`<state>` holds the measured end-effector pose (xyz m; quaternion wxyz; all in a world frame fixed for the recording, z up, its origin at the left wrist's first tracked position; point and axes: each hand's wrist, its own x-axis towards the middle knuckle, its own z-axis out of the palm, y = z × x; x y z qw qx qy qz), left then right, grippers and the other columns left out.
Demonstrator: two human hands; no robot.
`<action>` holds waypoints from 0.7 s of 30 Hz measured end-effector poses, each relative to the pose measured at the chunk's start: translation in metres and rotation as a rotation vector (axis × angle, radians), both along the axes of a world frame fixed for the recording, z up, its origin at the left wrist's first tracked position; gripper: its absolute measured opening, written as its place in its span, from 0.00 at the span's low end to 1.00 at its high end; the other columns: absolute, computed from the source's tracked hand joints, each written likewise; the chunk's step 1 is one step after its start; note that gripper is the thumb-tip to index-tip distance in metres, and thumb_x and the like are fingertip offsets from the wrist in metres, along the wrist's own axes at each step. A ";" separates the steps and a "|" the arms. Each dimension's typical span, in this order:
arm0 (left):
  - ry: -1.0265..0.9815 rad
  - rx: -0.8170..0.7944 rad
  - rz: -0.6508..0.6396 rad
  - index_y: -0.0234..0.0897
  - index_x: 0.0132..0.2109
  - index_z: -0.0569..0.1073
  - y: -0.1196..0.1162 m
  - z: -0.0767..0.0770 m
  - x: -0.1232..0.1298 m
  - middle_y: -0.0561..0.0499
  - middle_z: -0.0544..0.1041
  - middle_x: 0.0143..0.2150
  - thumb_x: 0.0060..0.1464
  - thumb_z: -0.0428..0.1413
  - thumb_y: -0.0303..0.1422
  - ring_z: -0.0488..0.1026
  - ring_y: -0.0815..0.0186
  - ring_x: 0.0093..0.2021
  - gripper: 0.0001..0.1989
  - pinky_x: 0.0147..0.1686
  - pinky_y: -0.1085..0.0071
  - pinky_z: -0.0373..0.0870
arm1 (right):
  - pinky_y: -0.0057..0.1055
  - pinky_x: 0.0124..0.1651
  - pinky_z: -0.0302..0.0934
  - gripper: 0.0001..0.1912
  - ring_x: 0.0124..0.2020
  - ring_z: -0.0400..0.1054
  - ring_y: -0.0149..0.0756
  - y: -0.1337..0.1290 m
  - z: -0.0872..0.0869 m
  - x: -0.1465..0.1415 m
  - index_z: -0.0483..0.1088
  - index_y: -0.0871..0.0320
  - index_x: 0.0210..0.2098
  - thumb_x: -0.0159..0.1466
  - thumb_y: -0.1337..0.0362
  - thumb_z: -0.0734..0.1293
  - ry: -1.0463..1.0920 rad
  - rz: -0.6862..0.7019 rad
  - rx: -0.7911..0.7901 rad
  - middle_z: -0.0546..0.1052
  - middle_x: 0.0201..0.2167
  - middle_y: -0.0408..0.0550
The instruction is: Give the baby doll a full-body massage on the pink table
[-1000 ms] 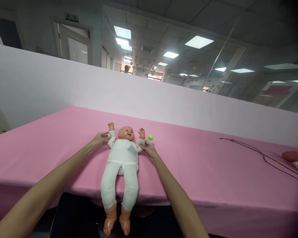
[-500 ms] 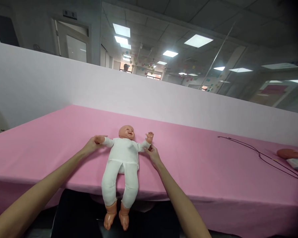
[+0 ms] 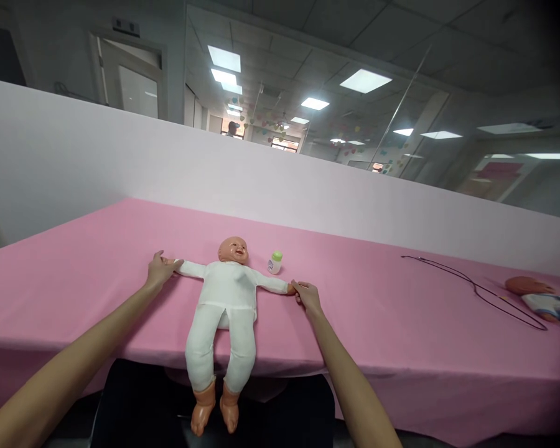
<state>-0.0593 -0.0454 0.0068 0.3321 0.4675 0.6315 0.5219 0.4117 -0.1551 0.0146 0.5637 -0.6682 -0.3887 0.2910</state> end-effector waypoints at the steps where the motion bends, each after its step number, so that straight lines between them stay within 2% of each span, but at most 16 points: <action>1: 0.156 -0.008 -0.015 0.36 0.69 0.65 0.001 0.001 -0.001 0.34 0.72 0.61 0.53 0.66 0.43 0.74 0.44 0.58 0.40 0.54 0.50 0.76 | 0.29 0.19 0.46 0.21 0.15 0.53 0.29 -0.001 0.000 0.002 0.68 0.54 0.26 0.53 0.45 0.74 -0.042 -0.001 -0.024 0.63 0.13 0.35; 4: 0.512 -0.083 -0.023 0.38 0.63 0.74 0.000 0.006 -0.002 0.34 0.75 0.58 0.59 0.59 0.50 0.65 0.36 0.66 0.31 0.60 0.42 0.67 | 0.30 0.24 0.53 0.18 0.19 0.62 0.34 -0.001 0.002 0.006 0.72 0.56 0.27 0.55 0.47 0.73 -0.177 -0.027 -0.071 0.70 0.17 0.41; 7: 0.642 -0.143 0.040 0.39 0.62 0.76 -0.007 0.010 0.003 0.31 0.71 0.63 0.61 0.55 0.52 0.63 0.33 0.65 0.30 0.59 0.39 0.64 | 0.34 0.33 0.62 0.17 0.31 0.73 0.42 0.000 0.004 0.007 0.75 0.58 0.31 0.55 0.49 0.73 -0.302 -0.067 -0.091 0.79 0.29 0.51; 9: 0.684 -0.044 0.123 0.37 0.64 0.74 -0.015 0.016 0.012 0.30 0.65 0.68 0.61 0.55 0.49 0.59 0.33 0.68 0.30 0.61 0.37 0.62 | 0.36 0.40 0.65 0.19 0.40 0.75 0.46 0.003 0.008 0.006 0.77 0.59 0.38 0.57 0.49 0.72 -0.368 -0.104 -0.084 0.80 0.43 0.58; 11: 0.673 0.189 0.147 0.34 0.67 0.71 -0.025 0.026 0.030 0.30 0.61 0.70 0.63 0.53 0.45 0.55 0.35 0.70 0.30 0.64 0.38 0.59 | 0.39 0.46 0.66 0.22 0.47 0.74 0.49 0.008 0.014 0.001 0.77 0.58 0.46 0.60 0.48 0.70 -0.445 -0.138 -0.050 0.75 0.54 0.60; 12: 0.637 0.333 0.114 0.33 0.67 0.70 -0.030 0.034 0.044 0.31 0.61 0.70 0.64 0.53 0.43 0.55 0.38 0.71 0.30 0.66 0.40 0.58 | 0.40 0.48 0.66 0.24 0.48 0.74 0.49 0.012 0.017 -0.002 0.76 0.57 0.49 0.62 0.47 0.68 -0.493 -0.137 -0.021 0.73 0.58 0.60; 14: 0.483 0.589 -0.066 0.34 0.65 0.71 -0.040 0.052 0.080 0.34 0.65 0.68 0.65 0.51 0.42 0.58 0.46 0.70 0.26 0.68 0.47 0.58 | 0.42 0.50 0.67 0.24 0.47 0.74 0.48 0.022 0.024 -0.010 0.75 0.56 0.51 0.65 0.47 0.65 -0.592 -0.085 0.051 0.71 0.59 0.59; 16: 0.255 0.679 -0.375 0.39 0.57 0.77 -0.046 0.072 0.124 0.39 0.74 0.61 0.66 0.53 0.44 0.68 0.51 0.64 0.20 0.67 0.52 0.63 | 0.44 0.53 0.68 0.24 0.48 0.73 0.48 0.035 0.031 -0.018 0.75 0.56 0.52 0.67 0.47 0.63 -0.668 -0.002 0.131 0.71 0.57 0.58; 17: 0.111 0.620 -0.527 0.40 0.52 0.79 -0.047 0.080 0.148 0.40 0.77 0.57 0.65 0.54 0.47 0.72 0.51 0.61 0.19 0.65 0.53 0.66 | 0.45 0.56 0.67 0.24 0.50 0.72 0.49 0.042 0.032 -0.023 0.74 0.56 0.52 0.68 0.47 0.62 -0.694 0.037 0.171 0.72 0.58 0.58; 19: -0.251 0.320 -0.764 0.37 0.52 0.78 -0.044 0.091 0.196 0.37 0.79 0.57 0.64 0.54 0.54 0.76 0.50 0.58 0.26 0.61 0.55 0.71 | 0.48 0.63 0.63 0.25 0.59 0.68 0.50 0.054 0.034 -0.030 0.72 0.57 0.56 0.71 0.47 0.59 -0.752 0.099 0.251 0.72 0.60 0.60; 21: -0.546 -0.051 -0.874 0.34 0.54 0.76 -0.035 0.095 0.237 0.31 0.77 0.59 0.63 0.50 0.62 0.74 0.49 0.61 0.35 0.62 0.56 0.70 | 0.50 0.70 0.55 0.30 0.68 0.62 0.51 0.065 0.031 -0.036 0.68 0.60 0.63 0.73 0.46 0.55 -0.804 0.158 0.294 0.69 0.65 0.62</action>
